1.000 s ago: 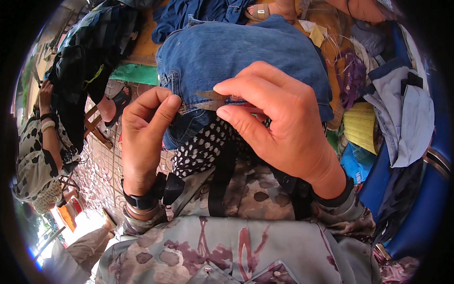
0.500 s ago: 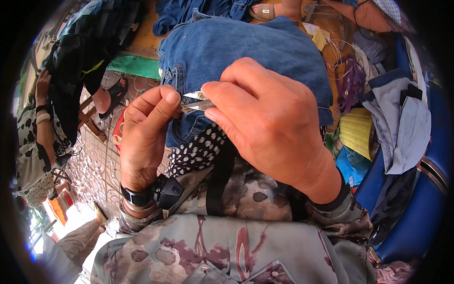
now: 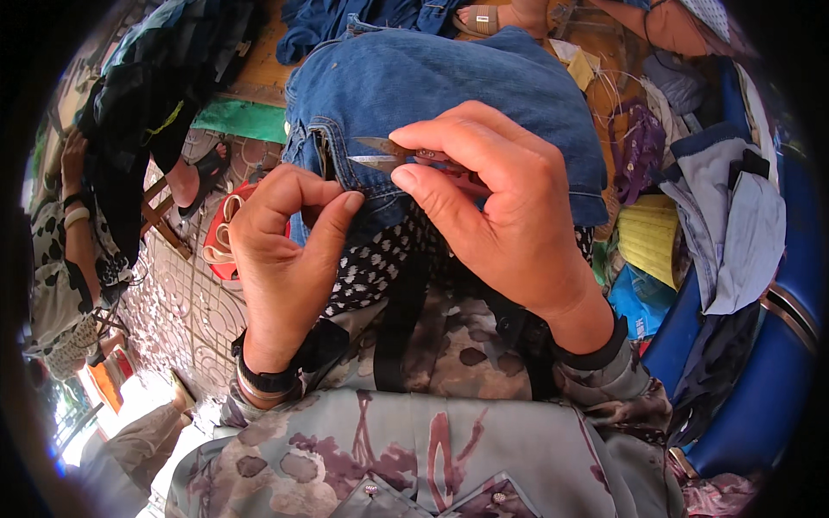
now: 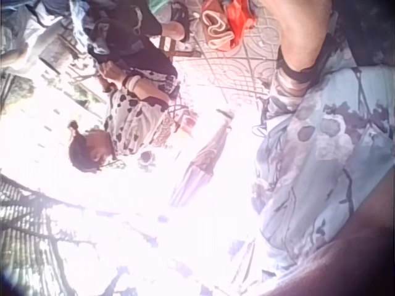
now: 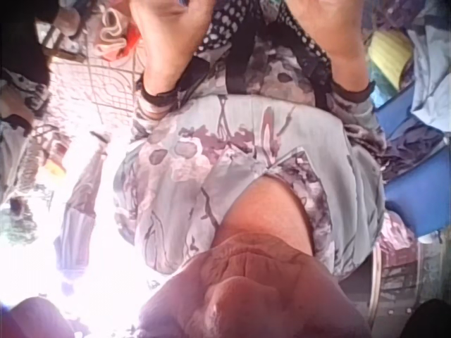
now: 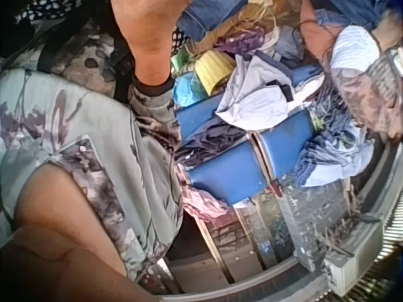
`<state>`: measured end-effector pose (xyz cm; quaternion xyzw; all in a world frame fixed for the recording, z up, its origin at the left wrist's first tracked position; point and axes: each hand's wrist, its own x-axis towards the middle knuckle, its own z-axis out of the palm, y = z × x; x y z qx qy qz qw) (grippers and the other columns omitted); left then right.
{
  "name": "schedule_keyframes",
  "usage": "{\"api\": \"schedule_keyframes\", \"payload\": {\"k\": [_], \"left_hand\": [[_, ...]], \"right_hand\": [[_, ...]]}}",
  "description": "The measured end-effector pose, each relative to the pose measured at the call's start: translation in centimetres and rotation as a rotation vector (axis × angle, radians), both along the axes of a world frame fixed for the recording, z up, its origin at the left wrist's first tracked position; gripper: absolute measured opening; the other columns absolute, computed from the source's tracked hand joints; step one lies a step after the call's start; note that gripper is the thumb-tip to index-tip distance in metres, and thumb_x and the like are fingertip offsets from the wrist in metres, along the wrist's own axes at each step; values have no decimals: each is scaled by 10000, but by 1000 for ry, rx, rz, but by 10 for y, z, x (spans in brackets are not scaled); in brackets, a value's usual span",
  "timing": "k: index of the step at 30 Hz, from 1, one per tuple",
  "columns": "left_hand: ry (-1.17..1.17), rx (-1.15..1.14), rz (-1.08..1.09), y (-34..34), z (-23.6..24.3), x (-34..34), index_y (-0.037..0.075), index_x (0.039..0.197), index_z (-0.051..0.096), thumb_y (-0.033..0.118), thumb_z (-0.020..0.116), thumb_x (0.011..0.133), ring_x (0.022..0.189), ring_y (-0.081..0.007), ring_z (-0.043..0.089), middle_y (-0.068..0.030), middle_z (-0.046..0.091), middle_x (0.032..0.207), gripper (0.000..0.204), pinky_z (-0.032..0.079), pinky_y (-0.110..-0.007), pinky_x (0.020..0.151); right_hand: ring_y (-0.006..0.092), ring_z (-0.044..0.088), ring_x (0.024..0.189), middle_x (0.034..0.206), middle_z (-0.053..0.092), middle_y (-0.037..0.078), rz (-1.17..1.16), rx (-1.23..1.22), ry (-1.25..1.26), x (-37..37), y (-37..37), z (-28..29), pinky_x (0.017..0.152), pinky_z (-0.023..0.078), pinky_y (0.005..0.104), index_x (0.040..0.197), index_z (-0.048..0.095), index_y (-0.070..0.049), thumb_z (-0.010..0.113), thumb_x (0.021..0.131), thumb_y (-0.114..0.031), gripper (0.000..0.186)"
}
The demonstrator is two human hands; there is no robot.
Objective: The person uses small shears to trim loose threads from the waistband and pockets of denim jeans before turning them over to reach different sides. They then pick up a second pair of jeans from a pile and continue trimming threads from the leg hems and seams.
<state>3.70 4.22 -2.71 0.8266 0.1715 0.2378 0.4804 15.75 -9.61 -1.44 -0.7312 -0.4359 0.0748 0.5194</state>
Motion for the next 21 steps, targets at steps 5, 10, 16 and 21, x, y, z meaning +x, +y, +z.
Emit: {"api": "schedule_keyframes", "payload": {"k": [5, 10, 16, 21], "left_hand": [[15, 248, -33, 3, -1, -6, -3, 743, 560, -55, 639, 767, 628, -103, 484, -35, 548, 701, 97, 382, -225, 584], [-34, -38, -94, 4, -5, -9, -4, 814, 552, -25, 590, 835, 709, -83, 471, -23, 537, 794, 49, 372, -206, 644], [-55, -491, -61, 2, -2, -14, 16, 861, 538, 35, 559, 891, 747, -33, 436, 35, 498, 811, 41, 354, -171, 667], [-39, -613, -30, 3, 0, -17, 15, 890, 543, 34, 560, 892, 752, -25, 436, 43, 501, 818, 25, 356, -163, 666]], "right_hand": [[113, 596, 673, 804, 610, 72, -17, -4, 75, 4, -5, -6, 586, 463, 212, 945, 643, 4, 670, 793, -34, 159], [85, 581, 674, 803, 611, 55, -29, 5, 144, 5, -9, -8, 589, 452, 199, 948, 647, 2, 662, 803, -43, 153], [77, 571, 671, 800, 607, 49, -28, 2, 141, 4, -11, -7, 588, 449, 197, 948, 649, 1, 664, 802, -44, 153], [91, 575, 665, 800, 607, 60, 5, 43, 91, 2, -10, -5, 580, 450, 205, 951, 651, -1, 673, 788, -36, 169]]}}
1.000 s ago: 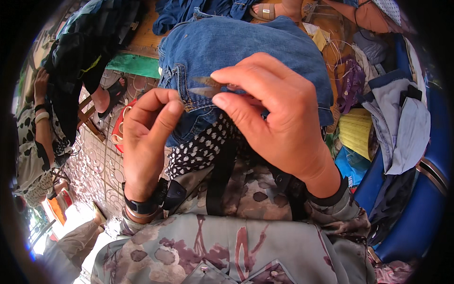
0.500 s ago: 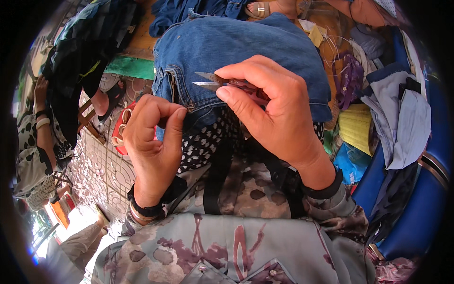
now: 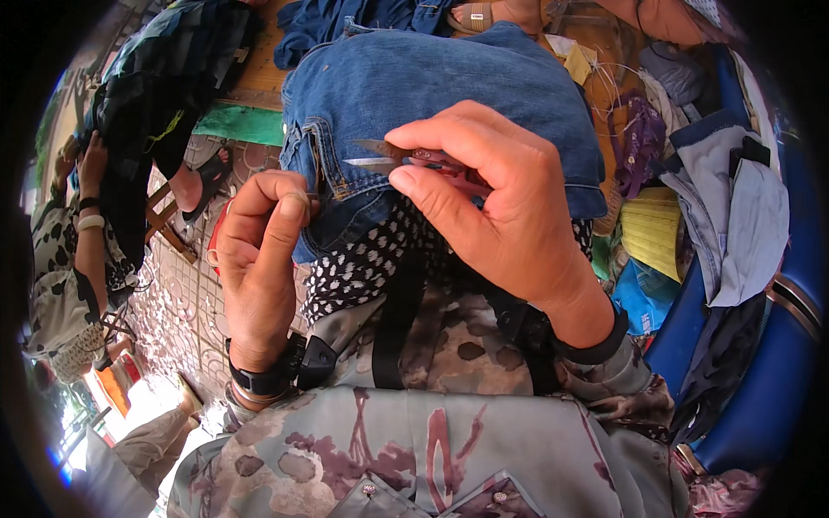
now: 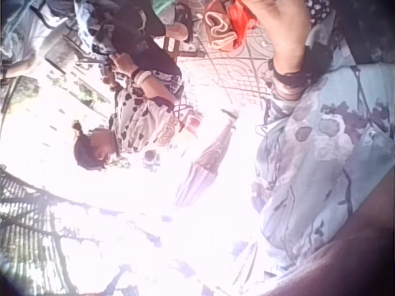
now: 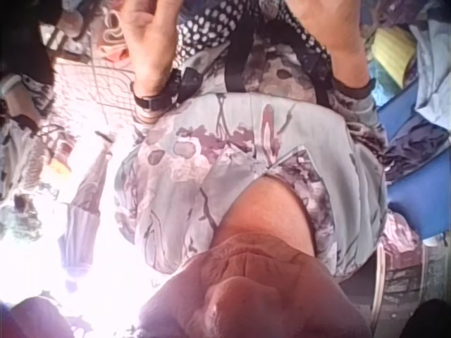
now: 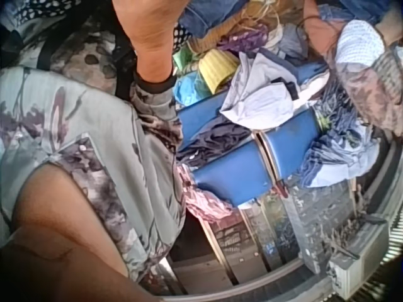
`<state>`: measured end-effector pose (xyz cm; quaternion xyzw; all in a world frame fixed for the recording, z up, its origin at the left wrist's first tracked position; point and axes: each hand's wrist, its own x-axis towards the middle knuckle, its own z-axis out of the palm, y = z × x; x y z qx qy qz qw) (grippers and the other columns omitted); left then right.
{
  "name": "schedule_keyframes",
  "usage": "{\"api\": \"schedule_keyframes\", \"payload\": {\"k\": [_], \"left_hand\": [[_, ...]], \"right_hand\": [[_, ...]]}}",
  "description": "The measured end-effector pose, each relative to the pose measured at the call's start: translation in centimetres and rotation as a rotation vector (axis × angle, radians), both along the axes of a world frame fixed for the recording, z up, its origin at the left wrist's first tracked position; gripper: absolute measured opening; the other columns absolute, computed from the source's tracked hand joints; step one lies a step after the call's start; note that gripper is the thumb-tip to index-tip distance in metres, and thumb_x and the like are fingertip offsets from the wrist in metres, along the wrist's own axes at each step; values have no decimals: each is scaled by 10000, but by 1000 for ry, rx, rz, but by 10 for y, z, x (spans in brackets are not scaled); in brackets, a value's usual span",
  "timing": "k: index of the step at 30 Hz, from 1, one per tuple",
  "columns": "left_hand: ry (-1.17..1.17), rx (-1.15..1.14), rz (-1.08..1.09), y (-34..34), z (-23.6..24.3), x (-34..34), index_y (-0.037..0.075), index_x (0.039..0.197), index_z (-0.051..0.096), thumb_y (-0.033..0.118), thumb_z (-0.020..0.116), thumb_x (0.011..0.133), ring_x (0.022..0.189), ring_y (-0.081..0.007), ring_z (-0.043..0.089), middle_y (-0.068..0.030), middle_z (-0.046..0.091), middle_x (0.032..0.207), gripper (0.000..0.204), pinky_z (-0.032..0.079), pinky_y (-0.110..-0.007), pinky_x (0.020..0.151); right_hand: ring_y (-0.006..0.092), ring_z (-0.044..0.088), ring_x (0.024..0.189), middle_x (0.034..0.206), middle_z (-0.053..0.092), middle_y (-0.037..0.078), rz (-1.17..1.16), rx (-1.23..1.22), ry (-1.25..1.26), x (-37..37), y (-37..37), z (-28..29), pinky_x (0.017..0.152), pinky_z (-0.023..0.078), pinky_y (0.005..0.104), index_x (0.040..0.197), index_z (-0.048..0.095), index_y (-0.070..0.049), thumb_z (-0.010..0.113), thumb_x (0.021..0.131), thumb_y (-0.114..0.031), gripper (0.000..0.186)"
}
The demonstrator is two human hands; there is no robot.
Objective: The person uses small shears to trim loose threads from the waistband and pockets of denim jeans before turning them over to reach different sides. They then pick up a second pair of jeans from a pile and continue trimming threads from the leg hems and seams.
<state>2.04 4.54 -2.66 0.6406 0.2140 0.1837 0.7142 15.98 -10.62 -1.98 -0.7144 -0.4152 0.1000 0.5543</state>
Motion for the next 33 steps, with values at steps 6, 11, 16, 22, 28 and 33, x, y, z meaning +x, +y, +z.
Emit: {"api": "schedule_keyframes", "payload": {"k": [6, 11, 16, 22, 28, 33], "left_hand": [[11, 358, 45, -6, 0, 8, 3, 860, 580, 64, 629, 842, 681, -42, 463, 6, 532, 775, 80, 376, -188, 623], [158, 197, -76, 5, -4, 18, -8, 826, 596, 93, 662, 823, 672, -26, 478, 15, 567, 728, 121, 377, -194, 590], [110, -307, -106, 15, -2, 17, 11, 840, 633, 120, 629, 867, 697, -13, 486, 42, 588, 759, 112, 379, -169, 627], [82, -436, -158, 22, -7, 15, 13, 840, 633, 85, 616, 851, 659, -20, 484, 31, 596, 760, 74, 368, -168, 597], [19, -507, -109, 19, -6, 15, 5, 850, 632, 50, 607, 829, 716, -43, 553, -7, 632, 781, 56, 411, -172, 642], [-1, -490, -152, 20, -12, 13, 2, 852, 629, 49, 610, 831, 734, -47, 563, -12, 635, 790, 55, 419, -174, 665]], "right_hand": [[133, 584, 653, 797, 606, 79, 4, -18, -79, 2, 0, 6, 580, 457, 232, 941, 653, -4, 685, 770, -39, 178], [135, 570, 662, 808, 594, 79, 48, -28, -156, 1, -2, 14, 599, 448, 230, 995, 634, -6, 705, 742, -47, 266], [97, 517, 728, 885, 576, 65, 91, -76, 4, -2, -3, 23, 649, 412, 199, 1038, 618, 34, 663, 758, -14, 288], [213, 609, 634, 784, 604, 102, 142, -15, -216, -12, 30, 19, 575, 494, 278, 1021, 616, -35, 639, 663, 98, 383], [219, 605, 639, 761, 590, 73, 141, -107, -326, -20, 38, 14, 550, 487, 307, 1016, 605, -48, 631, 643, 95, 400], [229, 592, 624, 771, 582, 94, 152, -150, -295, -24, 38, 12, 557, 487, 296, 1023, 602, -46, 611, 646, 97, 403]]}}
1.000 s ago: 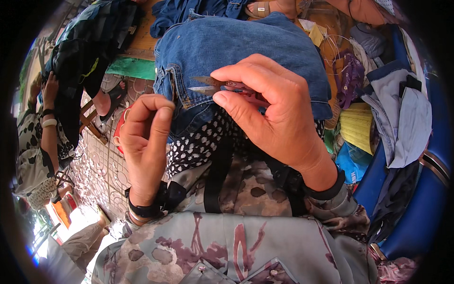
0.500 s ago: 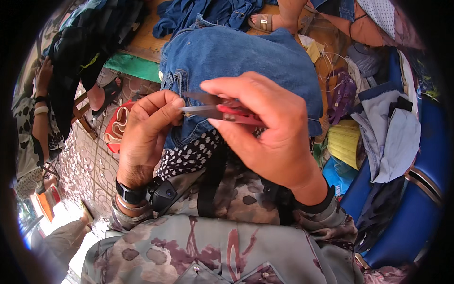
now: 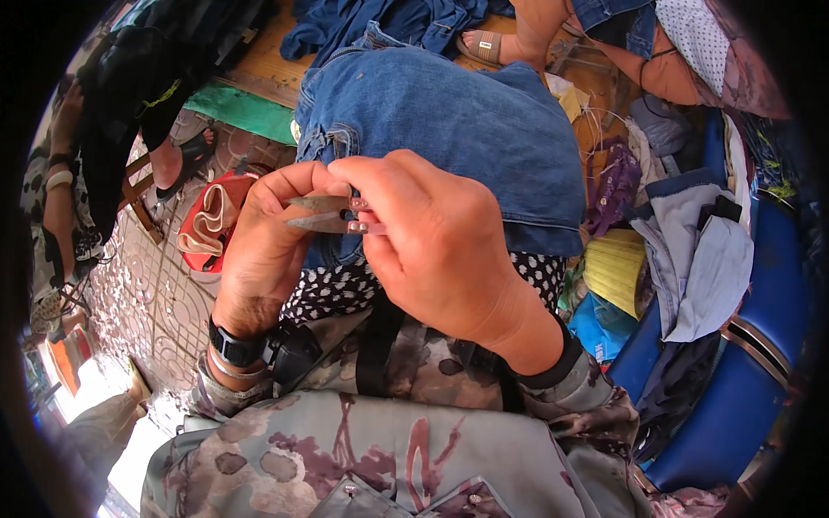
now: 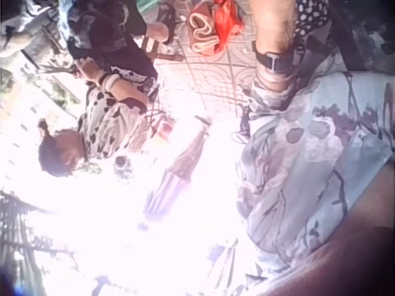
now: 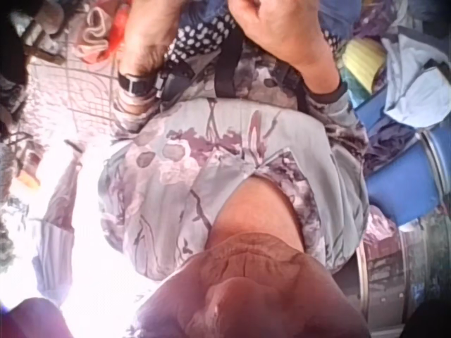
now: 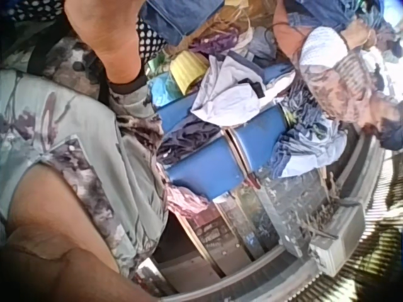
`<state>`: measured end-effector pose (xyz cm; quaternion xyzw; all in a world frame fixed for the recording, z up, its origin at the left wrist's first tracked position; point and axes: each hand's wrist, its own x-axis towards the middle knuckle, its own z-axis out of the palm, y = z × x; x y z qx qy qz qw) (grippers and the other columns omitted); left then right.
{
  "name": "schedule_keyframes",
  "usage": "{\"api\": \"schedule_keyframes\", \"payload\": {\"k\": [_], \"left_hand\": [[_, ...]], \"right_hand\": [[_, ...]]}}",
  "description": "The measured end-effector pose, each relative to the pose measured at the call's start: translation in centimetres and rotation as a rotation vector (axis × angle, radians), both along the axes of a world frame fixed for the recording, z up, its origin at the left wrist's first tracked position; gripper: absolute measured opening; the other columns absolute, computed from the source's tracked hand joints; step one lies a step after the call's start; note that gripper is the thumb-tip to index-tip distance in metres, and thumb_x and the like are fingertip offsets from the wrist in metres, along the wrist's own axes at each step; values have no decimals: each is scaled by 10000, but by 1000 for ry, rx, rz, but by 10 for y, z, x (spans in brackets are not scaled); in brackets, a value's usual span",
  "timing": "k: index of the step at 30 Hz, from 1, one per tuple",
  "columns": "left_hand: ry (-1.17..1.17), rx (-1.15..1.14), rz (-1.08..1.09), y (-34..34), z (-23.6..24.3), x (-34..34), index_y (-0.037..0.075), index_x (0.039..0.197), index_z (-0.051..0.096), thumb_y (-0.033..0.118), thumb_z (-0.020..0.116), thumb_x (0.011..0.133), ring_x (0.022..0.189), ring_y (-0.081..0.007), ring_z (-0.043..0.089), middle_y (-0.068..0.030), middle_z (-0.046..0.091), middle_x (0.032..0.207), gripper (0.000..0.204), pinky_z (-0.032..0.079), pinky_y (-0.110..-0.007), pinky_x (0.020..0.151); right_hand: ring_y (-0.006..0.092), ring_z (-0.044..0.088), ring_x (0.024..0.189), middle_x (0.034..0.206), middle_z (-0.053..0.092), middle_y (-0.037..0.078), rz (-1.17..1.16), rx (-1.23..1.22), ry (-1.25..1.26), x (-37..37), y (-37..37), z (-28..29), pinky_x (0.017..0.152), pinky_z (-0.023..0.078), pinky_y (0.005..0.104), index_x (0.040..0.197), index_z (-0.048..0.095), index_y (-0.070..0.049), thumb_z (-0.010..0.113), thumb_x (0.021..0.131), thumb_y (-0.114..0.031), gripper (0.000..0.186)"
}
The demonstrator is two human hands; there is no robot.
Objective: The person uses small shears to trim loose threads from the waistband and pockets of denim jeans before turning them over to reach different sides. They then pick up a second pair of jeans from a pile and continue trimming threads from the leg hems and seams.
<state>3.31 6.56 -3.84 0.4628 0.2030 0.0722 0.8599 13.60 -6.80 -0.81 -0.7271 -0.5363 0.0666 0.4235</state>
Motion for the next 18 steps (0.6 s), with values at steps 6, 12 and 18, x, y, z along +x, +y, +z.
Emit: {"api": "schedule_keyframes", "payload": {"k": [6, 12, 18], "left_hand": [[66, -5, -41, 3, 3, 1, 16, 877, 609, 101, 631, 836, 705, -56, 506, 4, 592, 791, 97, 402, -197, 675], [65, 14, -15, 1, 0, 3, 28, 825, 631, 122, 636, 851, 671, -25, 476, 41, 576, 737, 98, 373, -179, 622], [4, -19, -25, 1, -4, 3, 27, 827, 622, 120, 626, 855, 667, -28, 463, 45, 562, 730, 97, 367, -181, 621]], "right_hand": [[40, 507, 673, 808, 572, 4, -77, 37, 538, 11, -14, -6, 601, 426, 173, 1081, 596, -26, 587, 774, 58, 319], [47, 558, 776, 871, 601, 6, -50, 96, 537, 11, -16, -2, 663, 465, 201, 1094, 589, -21, 607, 795, 42, 306], [244, 618, 687, 822, 603, 105, 13, 135, 143, 7, -2, -7, 619, 504, 302, 987, 591, -44, 637, 708, 70, 305]]}}
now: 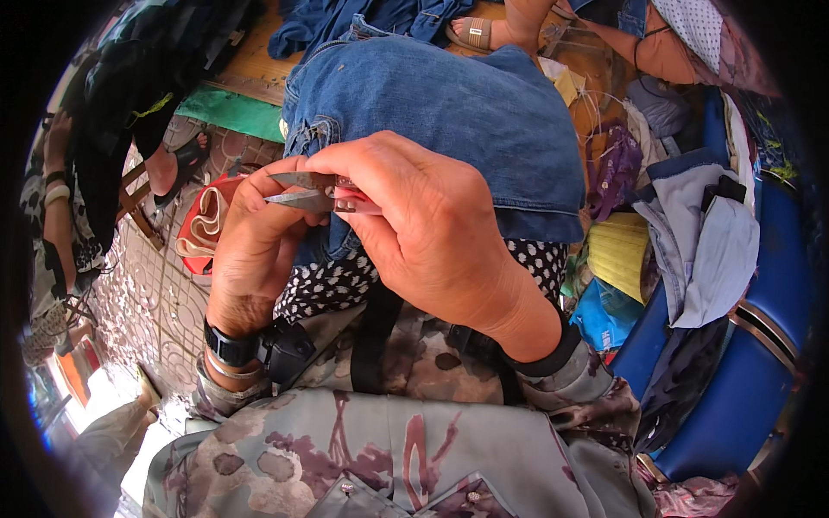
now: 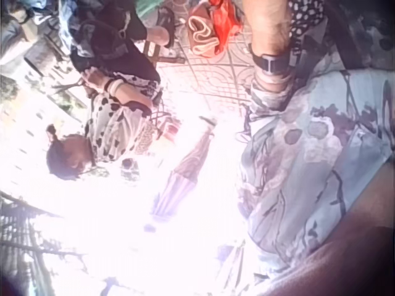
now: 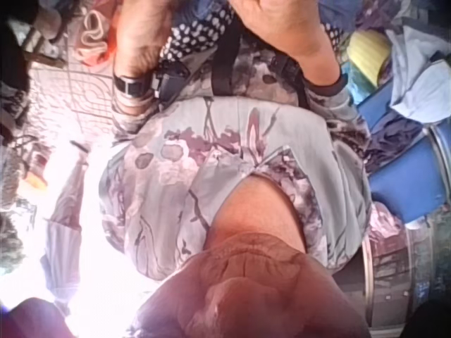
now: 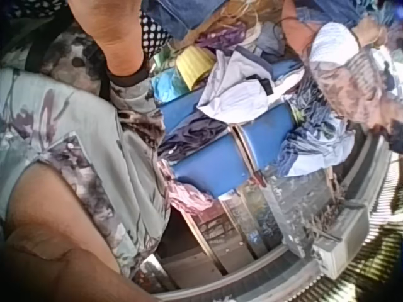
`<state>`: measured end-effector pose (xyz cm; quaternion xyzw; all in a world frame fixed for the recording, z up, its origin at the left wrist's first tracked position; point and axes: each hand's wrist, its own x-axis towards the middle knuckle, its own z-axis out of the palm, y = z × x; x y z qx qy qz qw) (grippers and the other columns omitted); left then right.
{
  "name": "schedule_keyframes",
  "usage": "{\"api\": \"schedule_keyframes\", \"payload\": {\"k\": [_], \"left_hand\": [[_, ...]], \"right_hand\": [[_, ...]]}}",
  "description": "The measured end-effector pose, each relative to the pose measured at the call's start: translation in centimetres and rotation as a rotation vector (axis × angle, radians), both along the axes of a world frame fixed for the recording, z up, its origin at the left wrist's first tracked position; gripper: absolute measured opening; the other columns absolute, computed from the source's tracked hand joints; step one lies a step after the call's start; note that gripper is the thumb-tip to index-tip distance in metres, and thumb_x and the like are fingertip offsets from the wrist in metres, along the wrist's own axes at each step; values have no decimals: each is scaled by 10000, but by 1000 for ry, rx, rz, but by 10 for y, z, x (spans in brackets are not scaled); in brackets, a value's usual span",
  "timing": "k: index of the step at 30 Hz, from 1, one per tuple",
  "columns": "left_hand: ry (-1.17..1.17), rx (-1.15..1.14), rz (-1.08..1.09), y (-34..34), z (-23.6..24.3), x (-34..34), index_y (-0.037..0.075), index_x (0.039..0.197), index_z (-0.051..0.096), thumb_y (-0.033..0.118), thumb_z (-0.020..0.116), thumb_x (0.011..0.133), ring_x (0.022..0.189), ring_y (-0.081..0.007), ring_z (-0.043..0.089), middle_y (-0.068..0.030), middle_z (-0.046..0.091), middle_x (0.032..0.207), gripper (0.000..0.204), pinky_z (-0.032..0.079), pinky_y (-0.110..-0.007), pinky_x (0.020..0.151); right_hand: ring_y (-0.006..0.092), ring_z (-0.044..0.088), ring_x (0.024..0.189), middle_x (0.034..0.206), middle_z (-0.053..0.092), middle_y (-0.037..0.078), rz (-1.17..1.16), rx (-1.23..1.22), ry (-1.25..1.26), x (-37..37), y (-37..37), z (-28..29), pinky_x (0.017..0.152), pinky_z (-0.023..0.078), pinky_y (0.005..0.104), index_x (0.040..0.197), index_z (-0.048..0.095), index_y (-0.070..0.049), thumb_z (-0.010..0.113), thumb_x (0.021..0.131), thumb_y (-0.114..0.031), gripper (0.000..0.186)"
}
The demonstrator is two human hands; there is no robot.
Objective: The person uses small shears to trim loose threads from the waistband and pockets of denim jeans before turning them over to reach different sides. They then pick up a second pair of jeans from a pile and continue trimming threads from the leg hems and seams.
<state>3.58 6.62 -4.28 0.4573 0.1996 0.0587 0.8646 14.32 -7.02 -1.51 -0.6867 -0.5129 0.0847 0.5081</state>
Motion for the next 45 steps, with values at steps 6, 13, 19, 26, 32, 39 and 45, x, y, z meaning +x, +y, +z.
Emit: {"api": "schedule_keyframes", "payload": {"k": [6, 13, 19, 26, 32, 39, 45], "left_hand": [[70, 18, 14, -1, 4, 0, 27, 821, 618, 116, 630, 850, 668, -31, 462, 46, 556, 735, 93, 364, -182, 624], [84, -77, -9, 4, 3, 1, 23, 820, 615, 111, 636, 844, 659, -47, 461, 43, 530, 707, 94, 361, -189, 624], [78, -73, -21, 5, 3, 3, 17, 823, 612, 108, 633, 848, 659, -53, 463, 36, 530, 707, 97, 362, -195, 629], [88, -63, -17, 4, 6, 3, 13, 820, 609, 112, 631, 850, 664, -55, 461, 33, 530, 707, 106, 362, -199, 632], [83, -55, -23, 5, 4, 3, 13, 817, 608, 117, 630, 851, 666, -58, 460, 30, 531, 707, 111, 362, -201, 633], [78, -58, -20, 5, 4, 2, 12, 817, 610, 115, 630, 851, 667, -61, 464, 28, 536, 711, 111, 366, -202, 635], [79, -72, -16, 4, 5, 2, 11, 833, 617, 108, 624, 856, 669, -56, 469, 29, 549, 729, 100, 376, -196, 633]], "right_hand": [[133, 583, 678, 788, 582, 60, -17, -36, 149, 6, -8, -1, 606, 465, 233, 1039, 589, -36, 670, 741, 34, 317], [117, 572, 710, 840, 571, 62, 14, -137, 120, 22, -32, 13, 619, 471, 234, 1007, 584, -4, 709, 785, -110, 276], [124, 551, 643, 838, 574, 93, 4, -178, -139, 16, -33, 10, 542, 456, 224, 941, 611, 12, 698, 774, -89, 214], [122, 573, 633, 826, 578, 84, -35, -173, -124, 12, -28, 8, 521, 468, 216, 914, 624, 9, 720, 740, -51, 208], [141, 592, 642, 820, 580, 82, -53, -183, -137, 11, -27, 6, 529, 504, 229, 893, 627, 4, 730, 718, -31, 207], [139, 588, 628, 805, 583, 78, -50, -200, -170, 12, -27, 5, 527, 506, 230, 873, 626, 0, 729, 717, -29, 189], [205, 579, 589, 746, 567, 76, -93, -125, -79, 10, -25, -2, 508, 451, 286, 832, 612, -35, 731, 711, -59, 171]]}}
